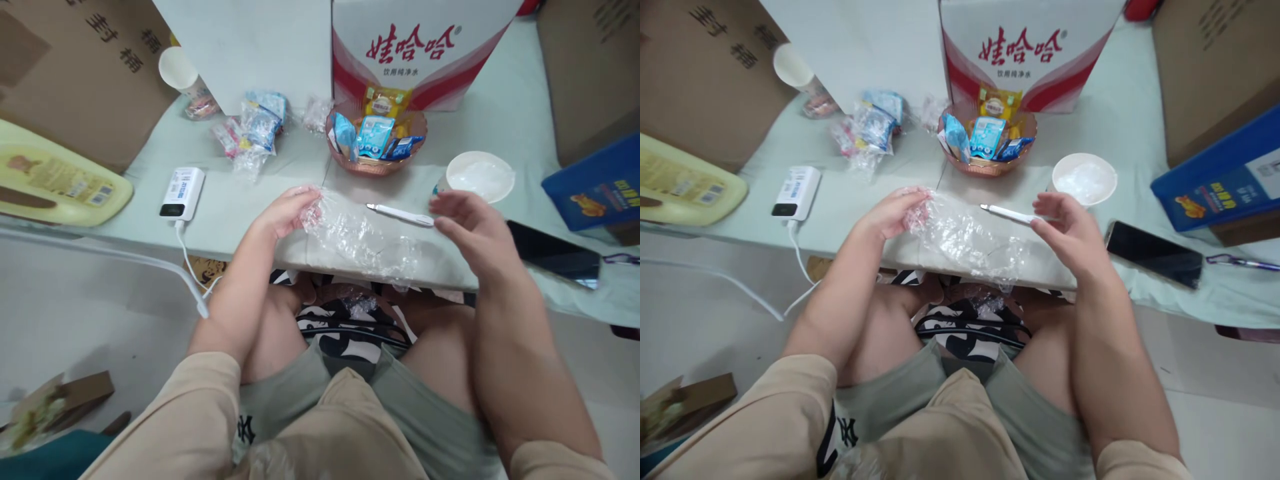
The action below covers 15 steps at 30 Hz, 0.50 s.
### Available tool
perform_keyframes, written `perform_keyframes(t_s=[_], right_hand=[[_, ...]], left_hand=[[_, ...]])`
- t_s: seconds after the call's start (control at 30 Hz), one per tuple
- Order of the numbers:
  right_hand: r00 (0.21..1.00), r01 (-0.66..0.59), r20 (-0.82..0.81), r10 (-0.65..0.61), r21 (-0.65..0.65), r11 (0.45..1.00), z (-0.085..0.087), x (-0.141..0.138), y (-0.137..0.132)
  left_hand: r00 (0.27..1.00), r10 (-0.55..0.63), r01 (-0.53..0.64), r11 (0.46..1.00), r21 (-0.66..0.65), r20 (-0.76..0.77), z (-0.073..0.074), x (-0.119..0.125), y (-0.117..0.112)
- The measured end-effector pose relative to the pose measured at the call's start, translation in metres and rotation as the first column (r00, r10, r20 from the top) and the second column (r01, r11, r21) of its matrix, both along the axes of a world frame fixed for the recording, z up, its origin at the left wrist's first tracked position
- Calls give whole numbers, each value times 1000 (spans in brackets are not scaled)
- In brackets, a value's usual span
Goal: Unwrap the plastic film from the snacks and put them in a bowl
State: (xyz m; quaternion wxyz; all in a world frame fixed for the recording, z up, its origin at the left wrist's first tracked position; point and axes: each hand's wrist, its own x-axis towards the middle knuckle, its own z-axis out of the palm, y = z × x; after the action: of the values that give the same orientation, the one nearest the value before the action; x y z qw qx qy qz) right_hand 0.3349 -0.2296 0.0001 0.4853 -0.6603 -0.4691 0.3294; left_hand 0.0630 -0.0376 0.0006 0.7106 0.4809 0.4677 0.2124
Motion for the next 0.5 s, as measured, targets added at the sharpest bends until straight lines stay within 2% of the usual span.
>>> perform_keyframes(t_s=[0.03, 0.1, 0.17, 0.23, 0.33, 0.43, 0.5], right_hand=[[1000, -9, 6, 9, 83, 996, -5, -2, 4], [991, -132, 40, 128, 125, 983, -15, -11, 15], [956, -276, 120, 267, 66, 959, -23, -24, 28], [915, -359, 196, 352, -3, 933, -26, -34, 38], [860, -453, 210, 466, -107, 885, -22, -38, 42], [842, -488, 158, 516, -184, 853, -17, -35, 35], [860, -467, 139, 490, -170, 868, -15, -32, 30]], left_hand=[[1000, -27, 27, 1000, -14, 1, -1, 4, -2], [994, -109, 110, 993, -47, 14, -2, 11, -8], [972, -232, 235, 970, -68, 47, 0, 18, -17], [926, -367, 373, 926, -66, 91, 2, 22, -24], [874, -471, 478, 878, -37, 115, 7, 23, -27], [833, -548, 548, 836, 16, 75, 9, 21, -22], [788, -613, 612, 790, 37, 51, 9, 21, -19]])
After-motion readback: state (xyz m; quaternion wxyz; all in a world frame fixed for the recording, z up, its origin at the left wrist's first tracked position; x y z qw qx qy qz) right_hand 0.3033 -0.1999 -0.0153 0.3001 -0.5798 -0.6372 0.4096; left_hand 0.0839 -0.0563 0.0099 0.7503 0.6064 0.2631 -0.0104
